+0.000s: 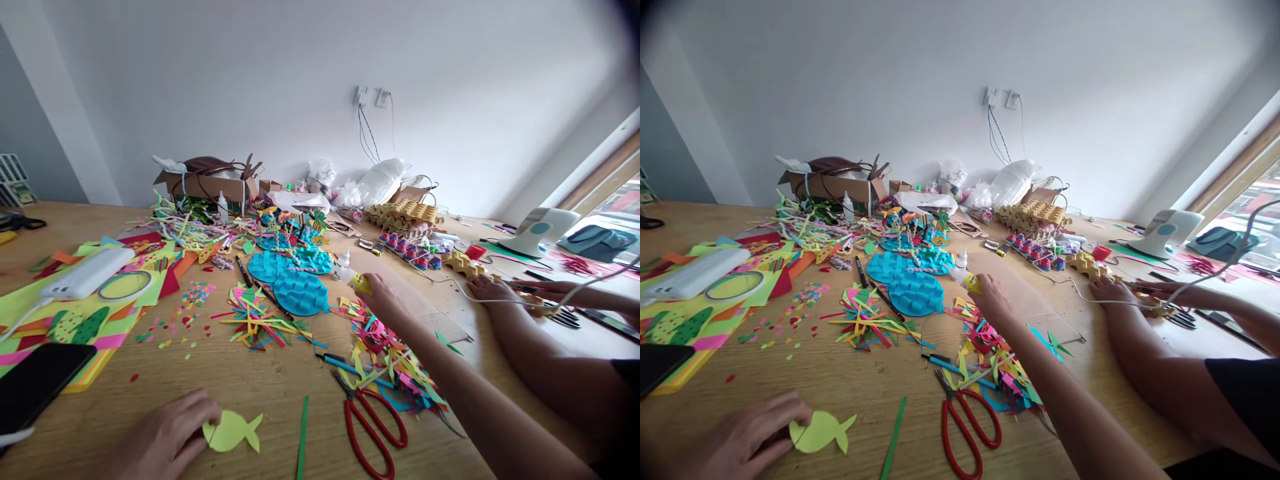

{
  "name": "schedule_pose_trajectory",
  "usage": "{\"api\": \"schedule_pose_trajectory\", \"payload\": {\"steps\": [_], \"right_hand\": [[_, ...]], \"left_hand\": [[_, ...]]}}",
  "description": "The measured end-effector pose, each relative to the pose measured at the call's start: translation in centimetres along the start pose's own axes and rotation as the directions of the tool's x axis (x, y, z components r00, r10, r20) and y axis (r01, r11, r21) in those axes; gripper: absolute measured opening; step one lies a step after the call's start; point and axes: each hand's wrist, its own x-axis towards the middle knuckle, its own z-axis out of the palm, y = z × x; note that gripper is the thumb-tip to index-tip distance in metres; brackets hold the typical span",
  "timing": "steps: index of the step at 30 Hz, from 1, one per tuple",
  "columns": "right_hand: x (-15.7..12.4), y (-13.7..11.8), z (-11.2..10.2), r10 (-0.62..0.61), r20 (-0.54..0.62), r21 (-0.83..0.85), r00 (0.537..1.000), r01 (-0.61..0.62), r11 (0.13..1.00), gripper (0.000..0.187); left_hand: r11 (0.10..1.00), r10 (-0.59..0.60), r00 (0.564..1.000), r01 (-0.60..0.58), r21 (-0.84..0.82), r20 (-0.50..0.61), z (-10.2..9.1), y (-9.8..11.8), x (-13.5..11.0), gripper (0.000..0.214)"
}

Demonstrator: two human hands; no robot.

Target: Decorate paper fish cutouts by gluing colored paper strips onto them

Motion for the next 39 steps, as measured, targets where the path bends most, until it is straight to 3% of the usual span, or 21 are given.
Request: {"api": "schedule_pose_trajectory", "payload": {"steps": [3, 5, 7, 9, 15, 17, 19, 21, 23, 26, 29, 32, 34, 36, 39], "right_hand": [[-2.5, -1.4, -3.1, -0.043, -0.050, 0.050, 0.998, 0.046, 0.998, 0.036], [-4.7, -2.9, -4.7, -0.066, -0.101, 0.196, 0.993, 0.085, 0.977, 0.039], [-6.8, -4.4, -5.6, -0.101, -0.047, 0.385, 0.994, 0.111, 0.916, 0.041], [-8.7, -5.7, -5.7, -0.145, -0.006, 0.542, 0.989, 0.125, 0.831, 0.038], [-11.7, -8.0, -4.6, -0.126, 0.045, 0.741, 0.991, 0.052, 0.669, 0.039], [-12.5, -8.5, -4.4, -0.129, 0.071, 0.784, 0.989, 0.025, 0.621, 0.038], [-13.5, -9.3, -4.1, -0.137, 0.103, 0.816, 0.985, -0.005, 0.578, 0.037], [-14.7, -10.3, -3.6, -0.144, 0.128, 0.847, 0.981, -0.033, 0.530, 0.039], [-15.7, -11.5, -3.0, -0.162, 0.128, 0.891, 0.978, -0.042, 0.452, 0.041], [-17.0, -12.8, -2.0, -0.232, 0.089, 0.911, 0.969, 0.015, 0.413, 0.042], [-18.0, -12.8, -1.0, -0.284, 0.053, 0.901, 0.957, 0.077, 0.427, 0.036], [-18.9, -11.9, 0.1, -0.266, -0.062, 0.844, 0.962, 0.193, 0.501, 0.038], [-19.4, -11.4, 0.9, -0.264, -0.223, 0.781, 0.938, 0.334, 0.528, 0.050], [-19.6, -11.2, 1.4, -0.269, -0.368, 0.735, 0.890, 0.455, 0.503, 0.056], [-19.2, -11.6, 1.5, -0.221, -0.474, 0.740, 0.852, 0.522, 0.424, 0.048]], "left_hand": [[0.999, -0.033, 0.999, 0.034, -0.003, 0.013, 0.0, 0.5, 0.2, 0.019], [1.000, -0.029, 1.000, 0.029, -0.002, -0.003, 0.2, 0.7, 0.4, 0.018], [1.000, -0.017, 1.000, 0.017, 0.008, -0.022, 0.5, 0.8, 0.5, 0.019], [0.999, -0.011, 1.000, 0.012, 0.032, -0.024, 0.7, 0.9, 0.4, 0.021], [0.995, -0.047, 0.998, 0.050, 0.081, -0.038, -0.5, 1.3, -0.2, 0.031], [0.998, -0.069, 0.994, 0.069, -0.007, -0.080, -1.0, 1.6, -0.5, 0.035], [0.974, -0.112, 0.988, 0.089, -0.208, -0.104, -1.0, 2.3, -0.6, 0.035], [0.860, -0.178, 0.981, 0.121, -0.496, -0.070, -0.1, 3.4, -0.4, 0.041], [0.639, -0.198, 0.979, 0.091, -0.764, -0.049, 1.2, 5.0, 0.0, 0.056], [0.318, -0.128, 0.992, 0.052, -0.947, 0.011, 3.0, 7.6, 0.8, 0.059], [0.059, -0.187, 0.981, 0.070, -0.996, 0.058, 3.7, 9.6, 1.3, 0.043], [-0.132, -0.193, 0.975, 0.087, -0.987, 0.112, 3.6, 10.4, 1.5, 0.038], [-0.219, -0.200, 0.971, 0.083, -0.972, 0.128, 3.5, 10.4, 1.5, 0.036], [-0.290, -0.200, 0.967, 0.096, -0.952, 0.159, 3.6, 10.3, 1.4, 0.033], [-0.373, -0.108, 0.966, 0.181, -0.910, 0.237, 3.6, 10.8, 1.4, 0.036]]}}
